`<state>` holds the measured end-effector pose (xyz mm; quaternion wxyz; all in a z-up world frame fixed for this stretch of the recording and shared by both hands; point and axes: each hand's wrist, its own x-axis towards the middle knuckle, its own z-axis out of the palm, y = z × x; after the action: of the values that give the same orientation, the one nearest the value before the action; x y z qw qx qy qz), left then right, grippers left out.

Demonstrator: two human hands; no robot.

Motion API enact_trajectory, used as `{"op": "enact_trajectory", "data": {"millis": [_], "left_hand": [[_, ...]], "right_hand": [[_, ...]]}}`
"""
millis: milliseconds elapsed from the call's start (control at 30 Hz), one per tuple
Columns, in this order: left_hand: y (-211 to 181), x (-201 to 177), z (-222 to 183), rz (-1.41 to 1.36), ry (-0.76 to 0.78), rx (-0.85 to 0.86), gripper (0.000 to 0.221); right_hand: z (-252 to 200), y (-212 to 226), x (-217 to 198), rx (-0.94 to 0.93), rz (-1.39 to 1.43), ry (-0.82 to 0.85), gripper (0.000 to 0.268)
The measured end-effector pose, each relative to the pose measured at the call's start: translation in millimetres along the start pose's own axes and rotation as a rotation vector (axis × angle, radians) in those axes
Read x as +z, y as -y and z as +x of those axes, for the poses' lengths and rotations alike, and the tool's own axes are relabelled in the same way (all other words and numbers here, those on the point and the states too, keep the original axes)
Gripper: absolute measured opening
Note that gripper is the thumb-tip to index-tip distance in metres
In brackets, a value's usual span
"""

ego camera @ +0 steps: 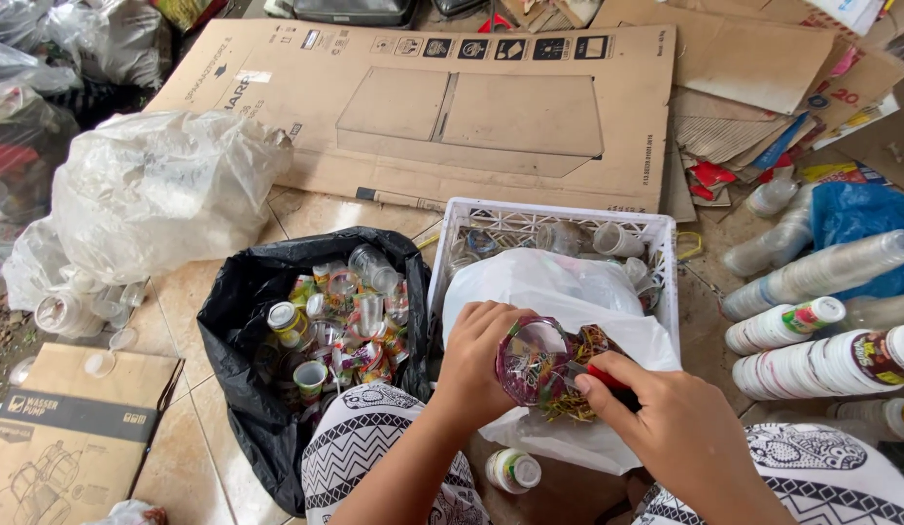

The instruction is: The person sits on the floor and uses red scissors to cut the top and bottom rims off a paper cup. They hold the cup with one hand and rotate it while cutting with the other, then place the cut cup into a black bag filled with other plastic items.

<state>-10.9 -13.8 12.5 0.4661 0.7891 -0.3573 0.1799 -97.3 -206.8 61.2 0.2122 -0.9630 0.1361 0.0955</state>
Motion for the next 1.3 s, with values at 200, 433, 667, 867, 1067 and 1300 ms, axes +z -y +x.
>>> {"op": "enact_trajectory", "data": {"millis": [200, 433, 667, 867, 1067, 1300], "left_hand": [[-12, 19, 12, -0.029, 0.01, 0.061, 0.052], [-12, 42, 18, -0.094, 0.031, 0.06, 0.057], [-23, 59, 23, -0.082, 0.091, 0.06, 0.05], [-27, 70, 21, -0.129, 0.141, 0.028, 0.055], [-24, 83, 15, -0.116, 0.149, 0.03, 0.059], [-21, 85, 9, -0.164, 0.031, 0.082, 0.058]], "right_hand": [[-6, -20, -3, 0.026, -0.029, 0.026, 0.034], [-17, -38, -18, 0.216, 0.054, 0.035, 0.033], [-22, -63, -12, 0.217, 0.012, -0.016, 0.038], [-27, -74, -10, 0.183, 0.034, 0.01, 0.029], [-29, -83, -7, 0.161, 0.073, 0.037, 0.03], [-35, -84, 4, 0.007, 0.185, -0.179, 0.035]]}}
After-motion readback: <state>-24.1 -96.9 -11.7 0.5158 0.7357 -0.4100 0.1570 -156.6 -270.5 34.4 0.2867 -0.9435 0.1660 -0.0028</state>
